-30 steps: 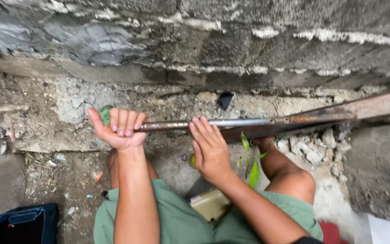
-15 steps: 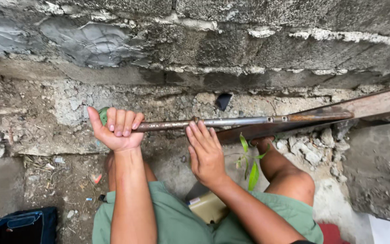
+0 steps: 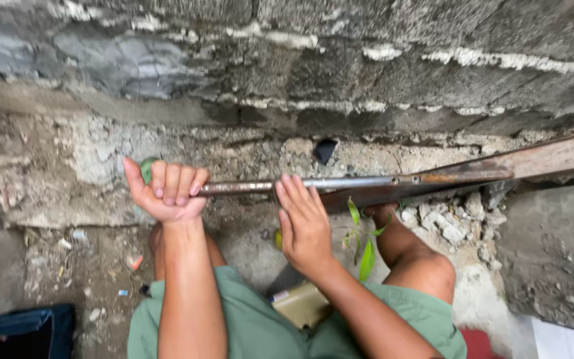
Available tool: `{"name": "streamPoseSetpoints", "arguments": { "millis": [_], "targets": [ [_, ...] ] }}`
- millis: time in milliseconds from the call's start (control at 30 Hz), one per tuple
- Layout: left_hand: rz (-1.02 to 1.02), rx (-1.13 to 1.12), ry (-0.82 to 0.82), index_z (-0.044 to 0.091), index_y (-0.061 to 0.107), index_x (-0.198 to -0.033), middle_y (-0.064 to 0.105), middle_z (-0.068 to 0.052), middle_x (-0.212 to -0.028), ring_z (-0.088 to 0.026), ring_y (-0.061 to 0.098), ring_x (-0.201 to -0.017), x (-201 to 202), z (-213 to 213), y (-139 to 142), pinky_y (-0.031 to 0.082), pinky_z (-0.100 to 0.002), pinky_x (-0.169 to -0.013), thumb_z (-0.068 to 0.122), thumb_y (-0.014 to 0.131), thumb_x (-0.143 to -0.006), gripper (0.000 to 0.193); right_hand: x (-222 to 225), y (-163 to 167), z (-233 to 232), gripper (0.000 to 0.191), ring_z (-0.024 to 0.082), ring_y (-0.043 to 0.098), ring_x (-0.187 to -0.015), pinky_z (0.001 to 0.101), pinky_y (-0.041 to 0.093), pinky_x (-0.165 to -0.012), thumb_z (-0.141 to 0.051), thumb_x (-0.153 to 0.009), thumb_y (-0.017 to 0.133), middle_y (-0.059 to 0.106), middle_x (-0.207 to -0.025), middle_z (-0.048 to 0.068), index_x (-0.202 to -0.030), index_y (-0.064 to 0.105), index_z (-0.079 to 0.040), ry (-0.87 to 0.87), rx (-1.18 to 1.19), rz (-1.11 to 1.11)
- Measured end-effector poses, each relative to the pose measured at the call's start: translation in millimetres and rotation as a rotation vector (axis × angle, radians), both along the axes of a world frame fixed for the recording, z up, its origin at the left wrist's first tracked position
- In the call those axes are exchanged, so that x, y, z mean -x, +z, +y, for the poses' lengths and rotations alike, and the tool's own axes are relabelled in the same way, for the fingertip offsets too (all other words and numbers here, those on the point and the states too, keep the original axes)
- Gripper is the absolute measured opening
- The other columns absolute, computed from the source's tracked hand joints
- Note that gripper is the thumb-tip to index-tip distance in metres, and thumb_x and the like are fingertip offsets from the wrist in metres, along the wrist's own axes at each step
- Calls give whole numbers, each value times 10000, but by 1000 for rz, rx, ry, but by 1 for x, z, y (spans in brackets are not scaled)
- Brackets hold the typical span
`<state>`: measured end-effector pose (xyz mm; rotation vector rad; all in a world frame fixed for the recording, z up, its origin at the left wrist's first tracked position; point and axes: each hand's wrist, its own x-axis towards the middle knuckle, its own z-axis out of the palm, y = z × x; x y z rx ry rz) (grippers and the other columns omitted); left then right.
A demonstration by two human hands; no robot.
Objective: The person sits on a small stool and cleans a long metal rod. They spray the rod with a liquid from a yellow bottle and then wipe it with a dark cloth. The person repeats this process on different sections of the rod.
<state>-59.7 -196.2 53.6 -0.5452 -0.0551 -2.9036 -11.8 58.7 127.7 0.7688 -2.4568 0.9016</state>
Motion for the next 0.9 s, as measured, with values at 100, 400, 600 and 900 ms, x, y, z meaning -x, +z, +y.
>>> {"name": "streamPoseSetpoints", "arguments": {
  "millis": [100,400,600,900],
  "targets": [
    [71,11,-42,163,437,-565,392,35,-446,-120,325,-413,-1,3,-2,371,-321,-600,679,339,-1068,727,19,3,-4,361,323,546,-1432,514,366,-1233,-90,-1030,570,613,-1473,156,-1383,625,-34,-14,1,-61],
    [75,32,-4,174,429,-575,400,31,-444,-115,343,-420,-5,2,5,373,-310,-600,609,374,-1104,687,-14,20,6,419,378,508,-1430,501,368,-1196,-64,-991,550,586,-1479,203,-1402,594,2,65,-35,-23],
    [111,38,-7,177,424,-578,407,38,-441,-101,345,-409,-6,7,1,373,-293,-578,593,381,-1102,670,19,14,-2,364,325,536,-1419,485,384,-1221,-88,-1042,553,612,-1461,181,-1394,613,-16,17,-9,-74],
    [45,43,27,184,434,-573,418,40,-444,-109,357,-406,-2,4,7,372,-293,-602,573,389,-1113,667,-9,23,5,413,349,500,-1428,539,336,-1187,-81,-982,552,601,-1467,180,-1382,629,-19,32,-32,-18]
  ]
}}
